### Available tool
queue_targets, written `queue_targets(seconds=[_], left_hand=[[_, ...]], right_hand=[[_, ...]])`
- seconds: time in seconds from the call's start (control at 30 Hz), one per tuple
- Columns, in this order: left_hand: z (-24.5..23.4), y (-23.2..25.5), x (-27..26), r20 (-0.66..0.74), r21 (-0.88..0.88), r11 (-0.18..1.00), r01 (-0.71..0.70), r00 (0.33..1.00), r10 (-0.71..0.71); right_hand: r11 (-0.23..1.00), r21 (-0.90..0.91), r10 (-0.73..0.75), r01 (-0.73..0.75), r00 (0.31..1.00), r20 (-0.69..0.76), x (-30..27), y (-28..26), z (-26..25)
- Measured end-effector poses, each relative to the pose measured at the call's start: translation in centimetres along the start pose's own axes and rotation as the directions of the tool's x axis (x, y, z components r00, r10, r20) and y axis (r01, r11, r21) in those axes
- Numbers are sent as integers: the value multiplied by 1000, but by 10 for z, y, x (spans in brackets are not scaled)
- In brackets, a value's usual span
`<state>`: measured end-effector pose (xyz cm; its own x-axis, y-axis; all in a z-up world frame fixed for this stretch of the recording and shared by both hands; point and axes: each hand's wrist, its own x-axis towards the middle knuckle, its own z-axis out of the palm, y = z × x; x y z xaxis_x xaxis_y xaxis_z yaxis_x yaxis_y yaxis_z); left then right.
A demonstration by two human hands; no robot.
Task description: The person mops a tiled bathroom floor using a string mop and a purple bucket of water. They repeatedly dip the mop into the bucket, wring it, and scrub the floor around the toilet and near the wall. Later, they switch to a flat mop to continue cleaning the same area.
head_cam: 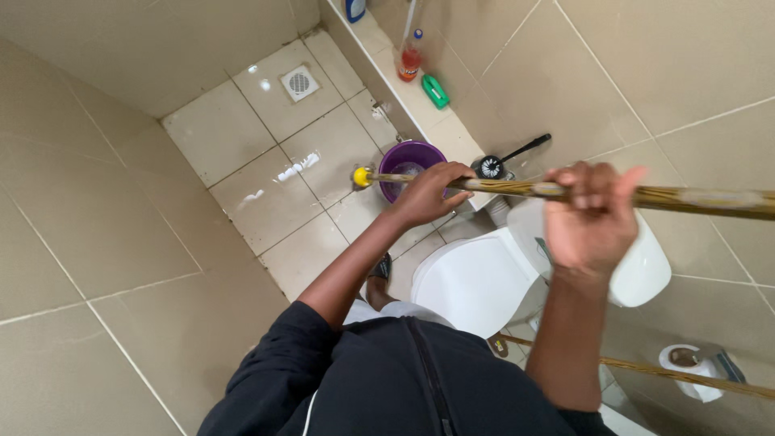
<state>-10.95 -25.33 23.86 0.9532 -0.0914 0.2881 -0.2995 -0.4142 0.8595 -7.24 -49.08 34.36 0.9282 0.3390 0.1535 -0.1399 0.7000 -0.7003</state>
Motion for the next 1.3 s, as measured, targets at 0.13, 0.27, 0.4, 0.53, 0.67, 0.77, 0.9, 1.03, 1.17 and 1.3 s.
queue_targets(seconds=[0.13, 0.27, 0.4, 0.53, 0.67, 0.77, 0.9, 1.03, 1.17, 1.3], left_hand=[[39, 7, 11, -92, 39, 999, 4, 996, 0], [79, 14, 11, -53, -17, 998, 61, 997, -61], [107, 10, 10, -56, -6, 998, 59, 997, -59], [123, 3, 5, 43, -88, 980, 181, 983, -178], [133, -18, -3, -63, -178, 976, 126, 988, -139], [128, -26, -8, -110, -202, 933, 299, 939, -325], [111, -35, -7, -261, 49, 966, 255, 937, -234], [108, -78, -2, -90, 87, 962, 259, 964, -251], [118, -94, 4, -195, -1, 989, 147, 970, -144], [115, -48, 13, -244, -89, 996, -10, 970, -12]], right_hand=[[996, -13, -87, 87, 994, -67, -26, -81, -25], [983, -89, -173, 162, 975, -140, -40, -82, -43], [963, -175, -224, 202, 968, -111, -26, -27, -60], [957, -223, -219, 187, 968, -126, -7, 49, -85], [926, -369, -135, 72, 980, -149, -2, 100, -82], [910, -410, -161, 64, 965, -205, -1, 109, -73], [890, -452, -140, 60, 979, -147, 1, 142, -83], [827, -559, -33, 61, 998, 61, -2, 175, -81], [730, -683, 42, -38, 999, -11, 14, 151, -59], [800, -590, -69, 113, 993, 97, 9, 110, -40]])
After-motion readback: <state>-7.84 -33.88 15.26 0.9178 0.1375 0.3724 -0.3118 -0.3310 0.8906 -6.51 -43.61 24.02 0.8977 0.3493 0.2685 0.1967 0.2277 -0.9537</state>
